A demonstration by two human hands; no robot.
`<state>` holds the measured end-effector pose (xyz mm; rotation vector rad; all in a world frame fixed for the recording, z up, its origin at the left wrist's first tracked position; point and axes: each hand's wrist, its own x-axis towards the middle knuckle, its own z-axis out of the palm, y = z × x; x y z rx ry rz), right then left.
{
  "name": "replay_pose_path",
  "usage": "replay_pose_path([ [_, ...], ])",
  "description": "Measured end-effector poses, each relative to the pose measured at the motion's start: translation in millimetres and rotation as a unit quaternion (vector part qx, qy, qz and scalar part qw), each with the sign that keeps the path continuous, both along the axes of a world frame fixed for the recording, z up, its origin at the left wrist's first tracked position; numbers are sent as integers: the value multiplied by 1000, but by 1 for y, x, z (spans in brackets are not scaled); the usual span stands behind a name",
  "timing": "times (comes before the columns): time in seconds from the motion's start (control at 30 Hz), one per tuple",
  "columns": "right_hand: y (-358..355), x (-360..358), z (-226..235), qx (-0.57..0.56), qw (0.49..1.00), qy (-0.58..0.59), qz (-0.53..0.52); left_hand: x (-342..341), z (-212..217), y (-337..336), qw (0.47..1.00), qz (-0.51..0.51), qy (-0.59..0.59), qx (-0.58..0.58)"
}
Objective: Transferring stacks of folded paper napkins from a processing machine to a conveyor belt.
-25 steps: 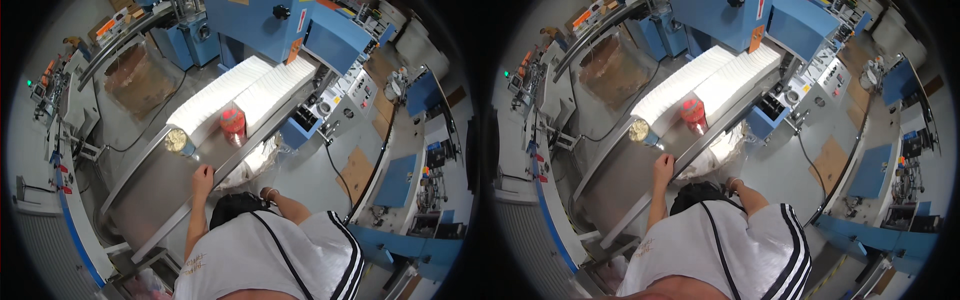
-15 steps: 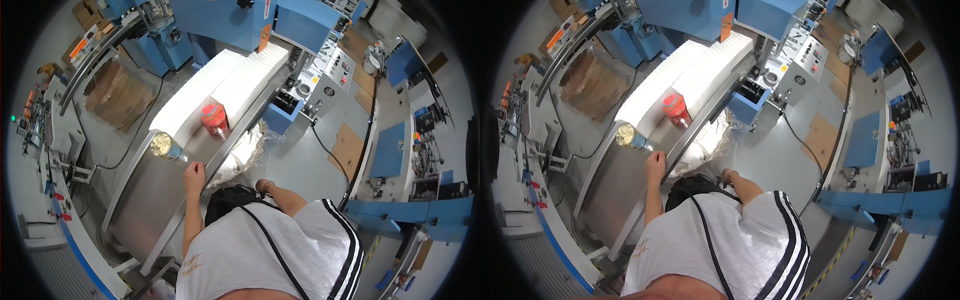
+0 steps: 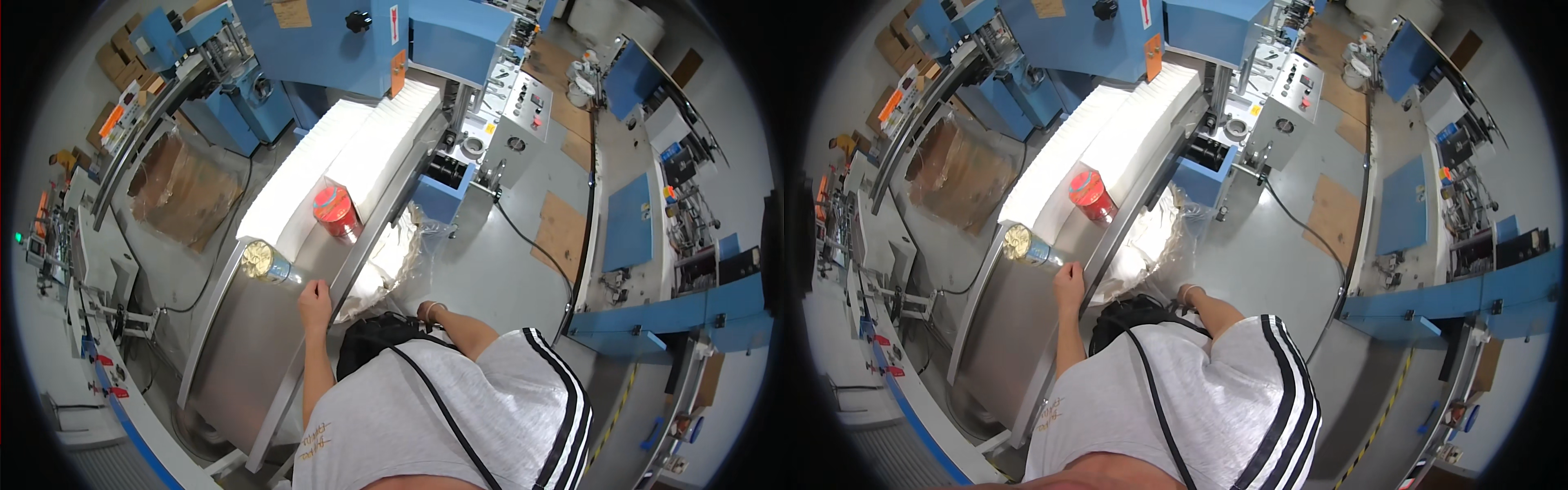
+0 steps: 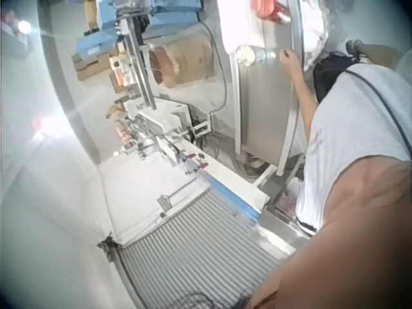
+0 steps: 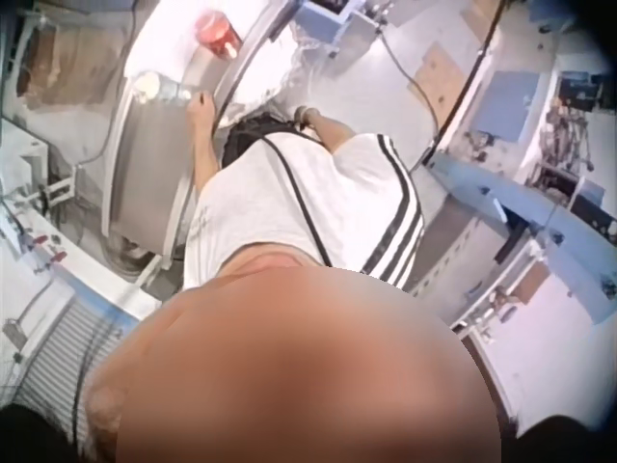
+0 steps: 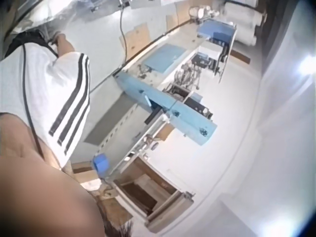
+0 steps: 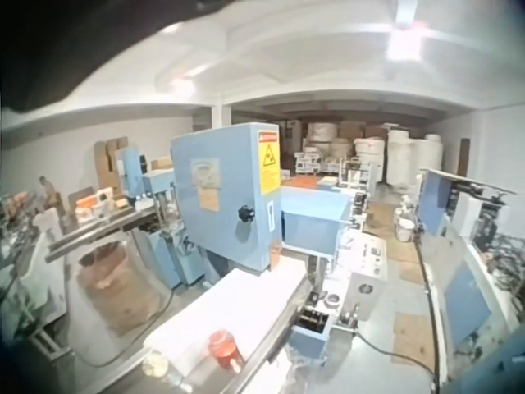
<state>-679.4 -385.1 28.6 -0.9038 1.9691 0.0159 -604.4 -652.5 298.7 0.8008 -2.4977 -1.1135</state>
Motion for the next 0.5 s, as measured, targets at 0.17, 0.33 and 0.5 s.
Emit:
replay_pose_path([
  [0.17,8,0,6,24,999,2,-30,-2,2,0,1000,-9,-6,-9],
  [0.33,15,4,8,14,997,-7,-77,-1,-8,-8,1000,-18,-25,6],
  [0.5,29,12,-10,43,994,-20,-100,-1,-4,-4,999,-25,-24,15],
])
